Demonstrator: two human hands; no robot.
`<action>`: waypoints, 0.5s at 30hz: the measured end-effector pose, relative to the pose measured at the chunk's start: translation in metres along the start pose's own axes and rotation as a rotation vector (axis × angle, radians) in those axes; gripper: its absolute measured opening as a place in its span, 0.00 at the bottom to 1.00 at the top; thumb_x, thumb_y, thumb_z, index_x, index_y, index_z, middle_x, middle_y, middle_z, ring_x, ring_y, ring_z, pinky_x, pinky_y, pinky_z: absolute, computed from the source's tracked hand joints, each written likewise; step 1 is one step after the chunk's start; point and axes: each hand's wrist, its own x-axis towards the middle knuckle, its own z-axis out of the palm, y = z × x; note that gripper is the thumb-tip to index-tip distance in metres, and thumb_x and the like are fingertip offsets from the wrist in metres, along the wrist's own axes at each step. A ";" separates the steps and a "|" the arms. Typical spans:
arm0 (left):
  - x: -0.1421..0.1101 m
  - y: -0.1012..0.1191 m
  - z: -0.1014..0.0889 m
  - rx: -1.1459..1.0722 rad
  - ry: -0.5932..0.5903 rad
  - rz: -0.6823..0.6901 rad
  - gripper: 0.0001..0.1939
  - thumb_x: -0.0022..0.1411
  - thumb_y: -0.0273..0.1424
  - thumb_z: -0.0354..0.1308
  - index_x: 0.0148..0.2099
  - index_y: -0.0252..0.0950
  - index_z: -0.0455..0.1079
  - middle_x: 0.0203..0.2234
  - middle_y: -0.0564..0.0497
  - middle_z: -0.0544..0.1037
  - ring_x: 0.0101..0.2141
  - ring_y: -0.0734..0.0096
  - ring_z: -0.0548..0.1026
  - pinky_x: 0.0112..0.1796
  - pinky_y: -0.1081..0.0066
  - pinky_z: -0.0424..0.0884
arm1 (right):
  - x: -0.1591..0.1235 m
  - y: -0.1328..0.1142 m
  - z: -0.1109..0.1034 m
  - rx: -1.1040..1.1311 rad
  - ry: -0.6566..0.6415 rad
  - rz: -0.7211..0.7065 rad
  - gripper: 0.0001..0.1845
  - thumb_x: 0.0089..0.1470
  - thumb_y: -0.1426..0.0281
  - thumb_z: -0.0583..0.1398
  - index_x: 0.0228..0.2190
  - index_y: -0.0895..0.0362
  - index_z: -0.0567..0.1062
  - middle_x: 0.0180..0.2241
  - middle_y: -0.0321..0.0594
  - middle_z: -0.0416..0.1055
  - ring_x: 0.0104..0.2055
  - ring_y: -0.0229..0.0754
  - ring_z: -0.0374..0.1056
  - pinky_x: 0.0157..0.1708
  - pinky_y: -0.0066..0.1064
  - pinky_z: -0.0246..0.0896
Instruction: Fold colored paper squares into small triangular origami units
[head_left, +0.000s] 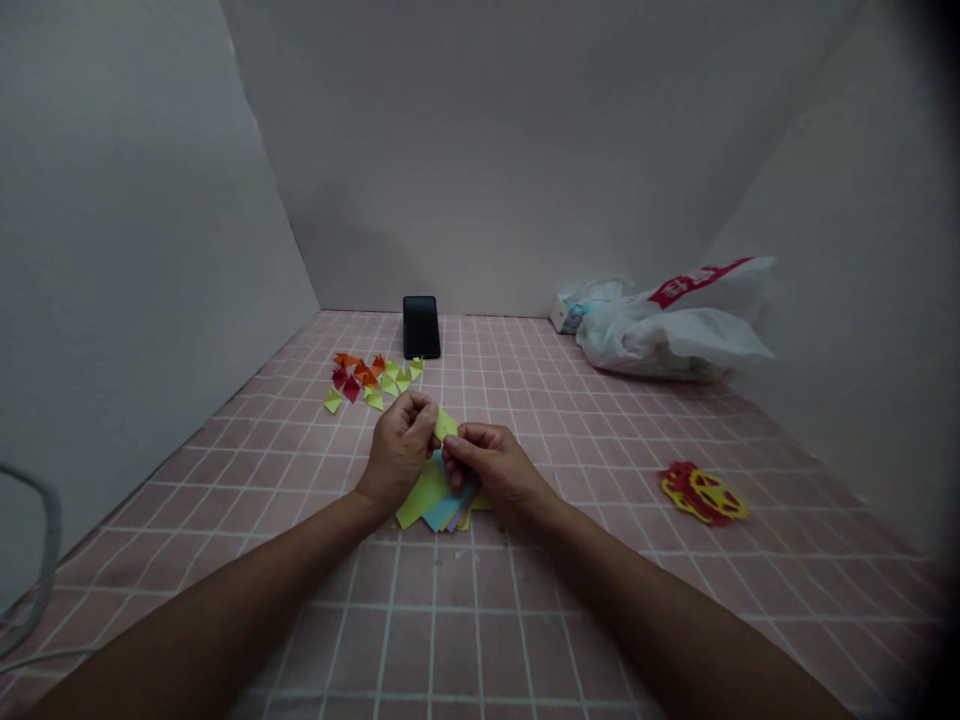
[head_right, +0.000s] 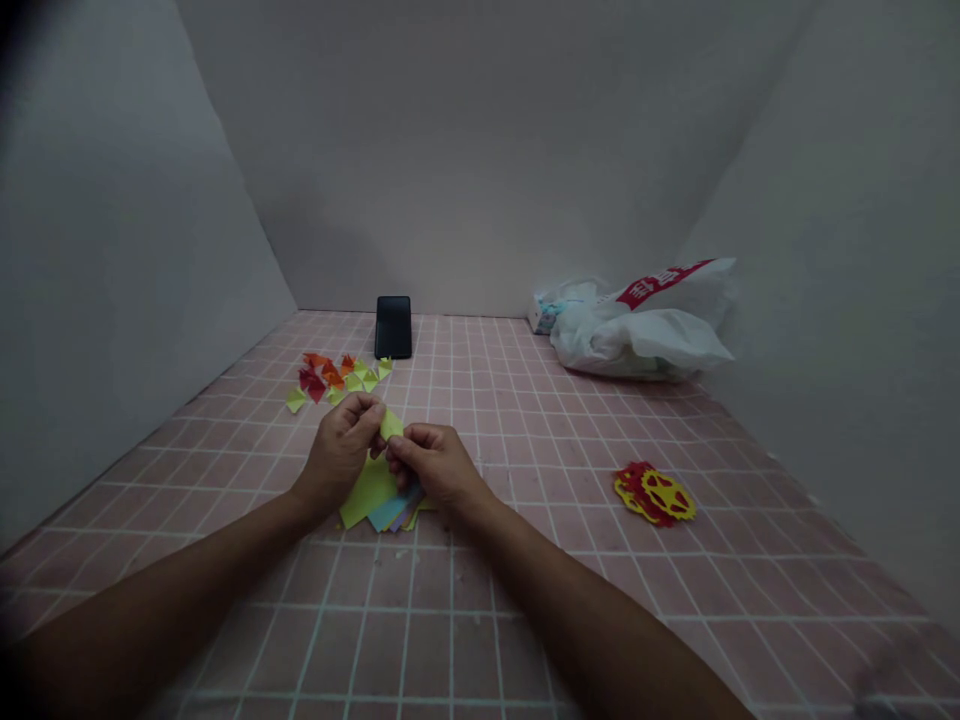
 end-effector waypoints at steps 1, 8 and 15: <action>0.001 -0.001 0.000 -0.029 -0.003 -0.024 0.10 0.59 0.38 0.55 0.32 0.37 0.62 0.16 0.60 0.66 0.17 0.79 0.63 0.20 0.77 0.59 | 0.001 0.000 -0.001 -0.004 0.000 -0.003 0.15 0.47 0.60 0.63 0.20 0.58 0.70 0.19 0.32 0.66 0.18 0.31 0.59 0.20 0.25 0.52; 0.008 0.001 -0.003 -0.110 -0.045 -0.139 0.12 0.54 0.38 0.60 0.31 0.35 0.65 0.17 0.58 0.68 0.18 0.80 0.64 0.21 0.77 0.58 | 0.006 0.003 -0.006 -0.114 0.062 -0.017 0.14 0.47 0.62 0.61 0.19 0.57 0.67 0.17 0.31 0.63 0.16 0.31 0.56 0.17 0.25 0.48; 0.008 0.001 -0.006 -0.054 -0.102 -0.105 0.14 0.53 0.38 0.62 0.25 0.33 0.65 0.15 0.58 0.66 0.18 0.81 0.62 0.22 0.76 0.57 | 0.008 0.002 -0.010 -0.170 0.057 -0.052 0.14 0.47 0.62 0.60 0.18 0.57 0.66 0.16 0.30 0.61 0.16 0.31 0.54 0.17 0.25 0.47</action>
